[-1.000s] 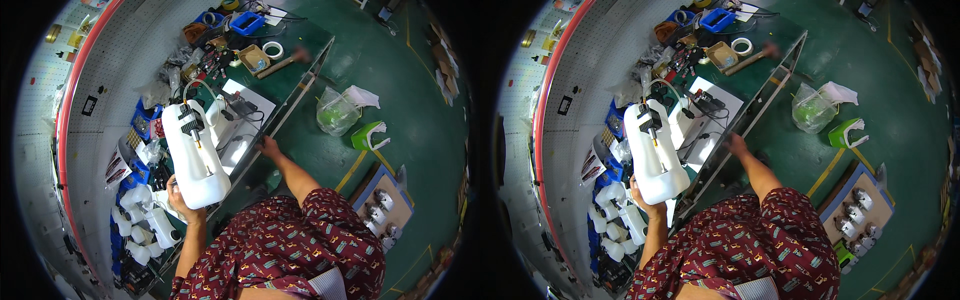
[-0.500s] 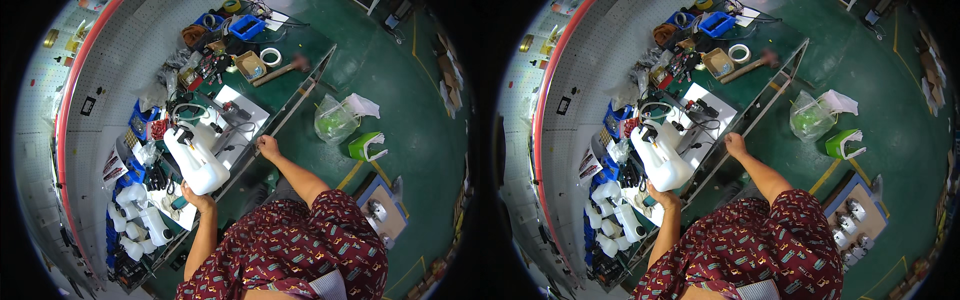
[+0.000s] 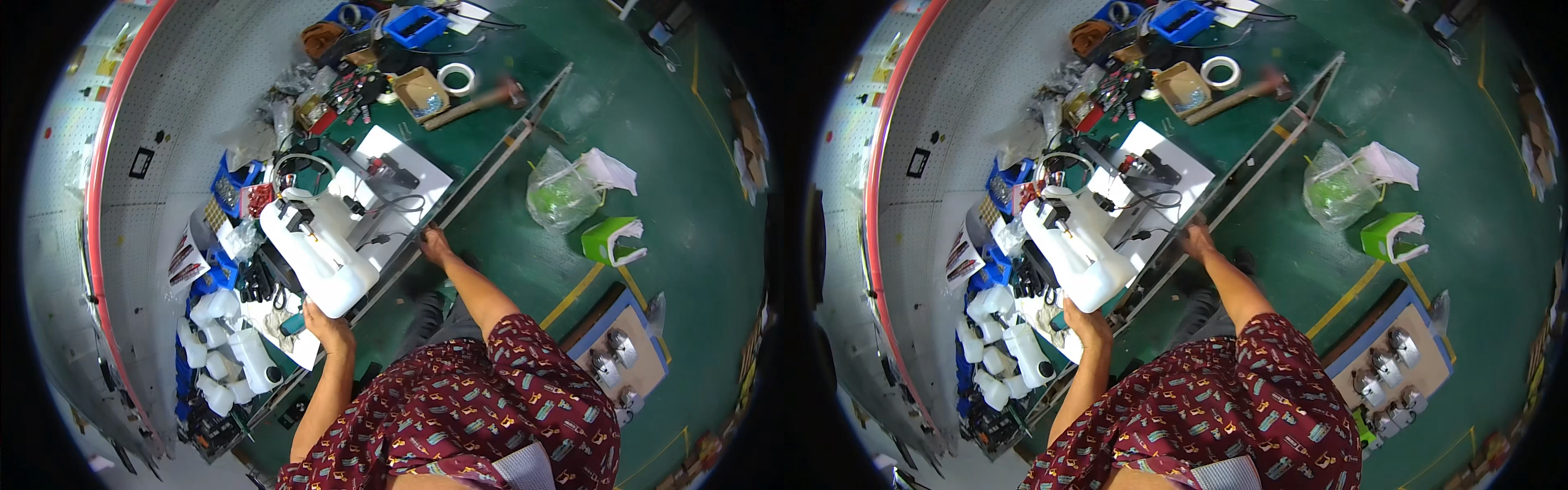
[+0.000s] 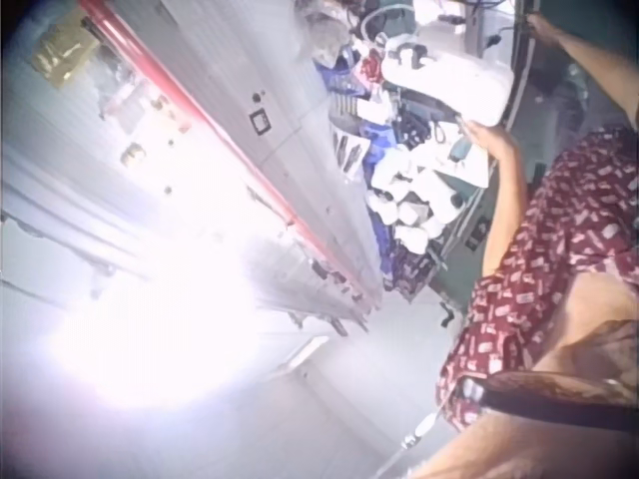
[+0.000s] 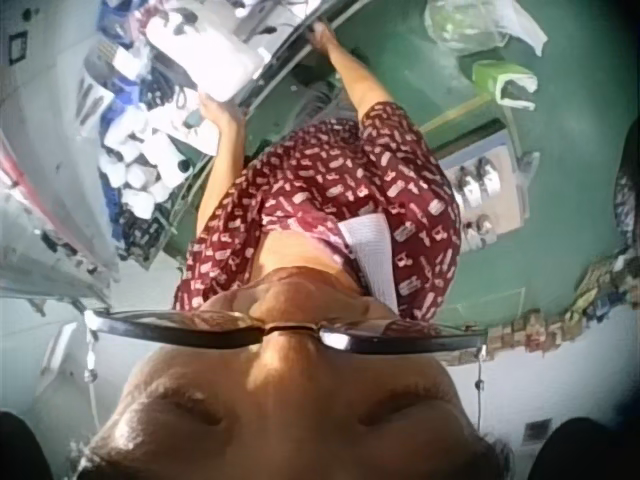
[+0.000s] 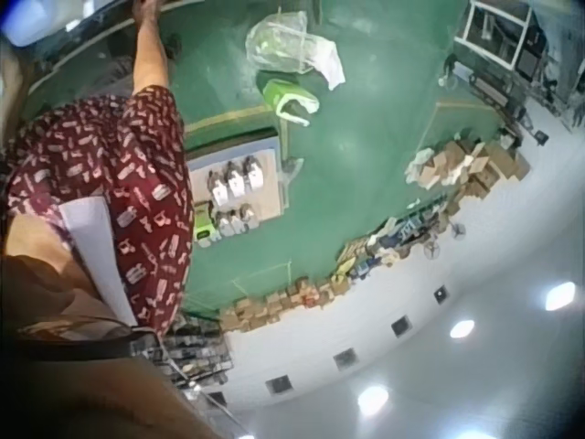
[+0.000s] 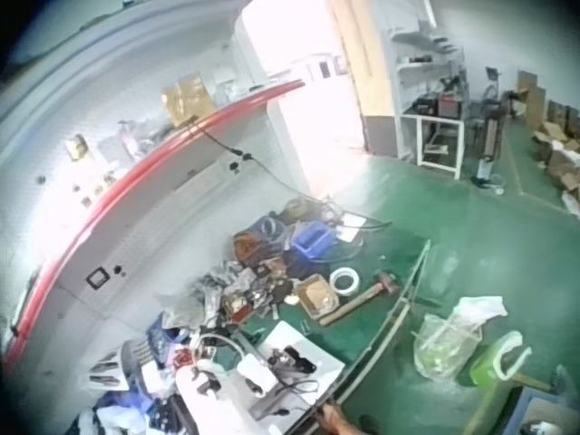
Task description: The person assembles a small electronic device by attaching a black component to a white plastic housing, then secures a green cover using a cordless drill. The person handles wires, screws, and multiple plastic parts on a cluttered workbench.
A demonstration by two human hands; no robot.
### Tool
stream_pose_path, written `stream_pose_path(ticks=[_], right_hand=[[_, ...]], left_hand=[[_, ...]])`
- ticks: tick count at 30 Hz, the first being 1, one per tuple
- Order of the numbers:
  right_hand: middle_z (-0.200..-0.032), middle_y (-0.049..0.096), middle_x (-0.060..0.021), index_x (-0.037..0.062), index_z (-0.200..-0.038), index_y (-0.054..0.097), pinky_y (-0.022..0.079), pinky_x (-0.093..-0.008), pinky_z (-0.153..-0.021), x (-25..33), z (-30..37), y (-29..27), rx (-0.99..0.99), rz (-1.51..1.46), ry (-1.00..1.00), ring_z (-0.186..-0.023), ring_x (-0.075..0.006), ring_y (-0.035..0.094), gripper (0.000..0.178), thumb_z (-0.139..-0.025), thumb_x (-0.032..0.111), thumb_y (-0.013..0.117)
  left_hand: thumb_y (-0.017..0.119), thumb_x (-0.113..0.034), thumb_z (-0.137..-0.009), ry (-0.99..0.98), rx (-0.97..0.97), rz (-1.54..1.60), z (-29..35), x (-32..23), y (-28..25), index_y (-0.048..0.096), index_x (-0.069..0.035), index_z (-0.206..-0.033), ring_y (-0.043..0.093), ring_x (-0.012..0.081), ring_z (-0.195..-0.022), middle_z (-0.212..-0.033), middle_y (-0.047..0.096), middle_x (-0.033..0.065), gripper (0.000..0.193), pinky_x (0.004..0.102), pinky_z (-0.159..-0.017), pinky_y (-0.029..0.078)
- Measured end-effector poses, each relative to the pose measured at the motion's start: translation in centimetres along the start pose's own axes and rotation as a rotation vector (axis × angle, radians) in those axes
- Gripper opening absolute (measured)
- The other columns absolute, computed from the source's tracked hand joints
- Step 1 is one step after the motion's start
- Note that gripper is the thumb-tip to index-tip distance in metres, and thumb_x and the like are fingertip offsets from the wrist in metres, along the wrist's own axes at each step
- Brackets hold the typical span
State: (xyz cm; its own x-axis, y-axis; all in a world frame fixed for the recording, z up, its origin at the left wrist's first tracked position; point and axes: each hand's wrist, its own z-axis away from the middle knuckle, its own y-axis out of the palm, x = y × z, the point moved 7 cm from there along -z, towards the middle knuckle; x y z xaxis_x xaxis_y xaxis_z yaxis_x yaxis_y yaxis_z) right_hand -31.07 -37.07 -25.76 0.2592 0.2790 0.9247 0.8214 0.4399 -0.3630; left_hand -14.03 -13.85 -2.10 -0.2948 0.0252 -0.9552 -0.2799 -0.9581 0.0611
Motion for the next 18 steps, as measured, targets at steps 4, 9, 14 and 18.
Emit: stream_pose_path(ticks=[4, 9, 14, 18], right_hand=[[-0.100, 0.070, -0.0240, -0.0006, -0.104, 0.068, 0.054, -0.0496, -0.081, -1.2, 3.4, -0.9, 0.204, -0.059, 0.250, -0.100, -0.0410, 0.066, 0.023, -0.103, 0.017, 0.053], [-0.121, 0.068, -0.0222, -0.0067, -0.127, 0.063, 0.062, -0.0455, -0.088, 5.8, 9.4, -9.8, 0.462, -0.710, 0.787, -0.114, -0.0346, 0.069, 0.037, -0.101, 0.015, 0.048], [-0.141, 0.059, -0.0275, -0.0064, -0.135, 0.058, 0.056, -0.0439, -0.105, 24.8, 4.3, -15.2, 0.687, -1.614, 0.712, -0.126, -0.0347, 0.063, 0.045, -0.098, 0.018, 0.050], [-0.130, 0.066, -0.0214, -0.0003, -0.132, 0.059, 0.062, -0.0348, -0.094, 33.2, -4.3, -12.5, 0.511, -1.583, 0.519, -0.114, -0.0258, 0.069, 0.034, -0.099, 0.009, 0.061]], left_hand=[[0.054, -0.028, -0.107, 0.066, -0.047, -0.021, -0.1, -0.4, -0.6, 0.054, 0.002, -0.133, 0.063, 0.0175, -0.099, -0.114, 0.065, 0.0082, 0.040, 0.0321, -0.088, 0.052], [0.059, -0.027, -0.105, 0.082, -0.059, -0.139, 0.8, -0.7, 0.6, 0.058, 0.002, -0.133, 0.054, 0.0099, -0.087, -0.105, 0.061, 0.0024, 0.040, 0.0254, -0.076, 0.046], [0.064, -0.030, -0.102, 0.071, 0.025, -0.284, 1.7, -2.5, 2.2, 0.057, 0.001, -0.134, 0.047, 0.0077, -0.079, -0.096, 0.057, -0.0001, 0.045, 0.0234, -0.068, 0.041], [0.070, -0.029, -0.098, 0.107, 0.023, -0.249, 1.5, -3.1, 1.8, 0.055, 0.001, -0.129, 0.051, 0.0108, -0.085, -0.096, 0.057, 0.0023, 0.046, 0.0282, -0.075, 0.045]])
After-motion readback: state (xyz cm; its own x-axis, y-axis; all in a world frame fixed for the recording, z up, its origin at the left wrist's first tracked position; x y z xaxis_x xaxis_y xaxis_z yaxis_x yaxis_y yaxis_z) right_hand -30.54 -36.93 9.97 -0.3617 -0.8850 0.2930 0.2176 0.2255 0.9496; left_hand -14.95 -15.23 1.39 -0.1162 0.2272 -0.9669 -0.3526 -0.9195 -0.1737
